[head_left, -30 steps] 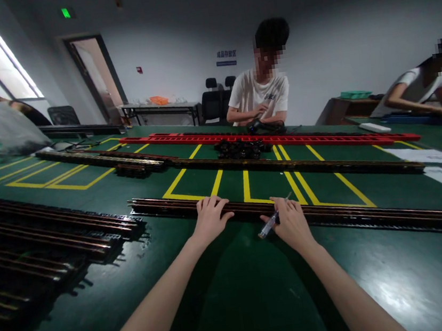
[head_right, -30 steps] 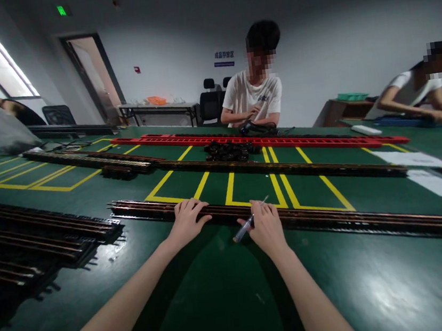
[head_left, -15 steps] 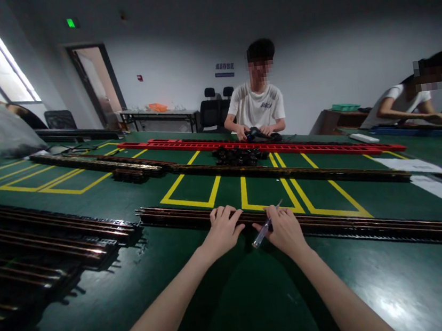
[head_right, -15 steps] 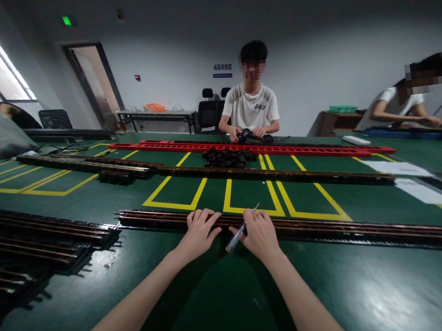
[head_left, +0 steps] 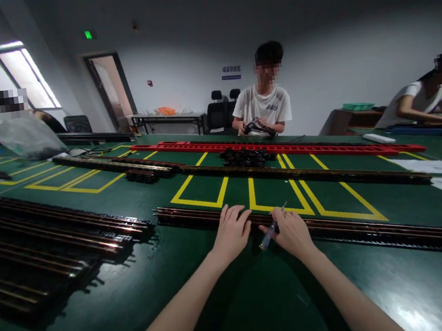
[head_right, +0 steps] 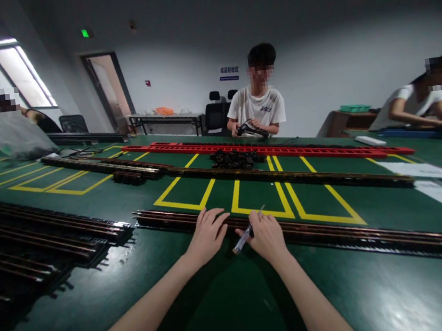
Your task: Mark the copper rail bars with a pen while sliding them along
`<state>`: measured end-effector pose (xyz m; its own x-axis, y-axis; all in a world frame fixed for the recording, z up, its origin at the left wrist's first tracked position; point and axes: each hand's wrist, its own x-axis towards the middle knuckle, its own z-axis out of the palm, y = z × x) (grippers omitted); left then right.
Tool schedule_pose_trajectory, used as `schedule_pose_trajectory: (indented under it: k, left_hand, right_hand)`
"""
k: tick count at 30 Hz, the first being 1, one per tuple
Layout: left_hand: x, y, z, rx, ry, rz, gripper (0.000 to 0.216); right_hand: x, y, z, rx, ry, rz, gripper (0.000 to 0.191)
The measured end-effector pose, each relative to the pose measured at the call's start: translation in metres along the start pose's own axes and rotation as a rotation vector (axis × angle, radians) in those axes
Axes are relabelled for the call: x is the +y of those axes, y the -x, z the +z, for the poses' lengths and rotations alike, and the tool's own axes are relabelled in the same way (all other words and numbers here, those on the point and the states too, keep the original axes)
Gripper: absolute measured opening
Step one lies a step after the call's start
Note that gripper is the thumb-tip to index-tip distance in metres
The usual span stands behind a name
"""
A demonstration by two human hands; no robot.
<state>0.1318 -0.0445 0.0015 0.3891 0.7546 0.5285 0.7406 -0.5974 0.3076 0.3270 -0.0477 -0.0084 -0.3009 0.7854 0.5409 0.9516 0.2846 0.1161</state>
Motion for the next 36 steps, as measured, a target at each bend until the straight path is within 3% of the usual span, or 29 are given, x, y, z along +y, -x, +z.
schedule_pose_trajectory:
  k: [3,7,11,17,30,36]
  left_hand:
    - [-0.020,0.006,-0.008,0.159,-0.077,-0.179,0.031]
    - [-0.065,0.018,-0.028,0.401,-0.120,-0.512,0.033]
    - [-0.110,0.030,-0.047,0.491,-0.047,-0.744,0.037]
    - [-0.144,0.033,-0.057,0.483,0.038,-0.792,0.038]
    - [-0.170,0.039,-0.058,0.354,-0.108,-0.764,0.047]
    - [-0.178,0.041,-0.065,0.373,-0.115,-0.707,0.042]
  right_hand:
    - [-0.002,-0.001,-0.003,0.015,-0.016,0.019,0.047]
    - [-0.004,-0.002,-0.004,0.036,-0.036,0.035,0.047]
    - [-0.004,-0.002,-0.004,0.049,-0.067,0.052,0.044]
    - [-0.003,-0.003,-0.005,0.042,-0.055,0.039,0.041]
    - [-0.001,-0.003,-0.009,0.025,-0.060,0.005,0.038]
    - [-0.001,-0.003,-0.011,-0.005,-0.072,0.020,0.036]
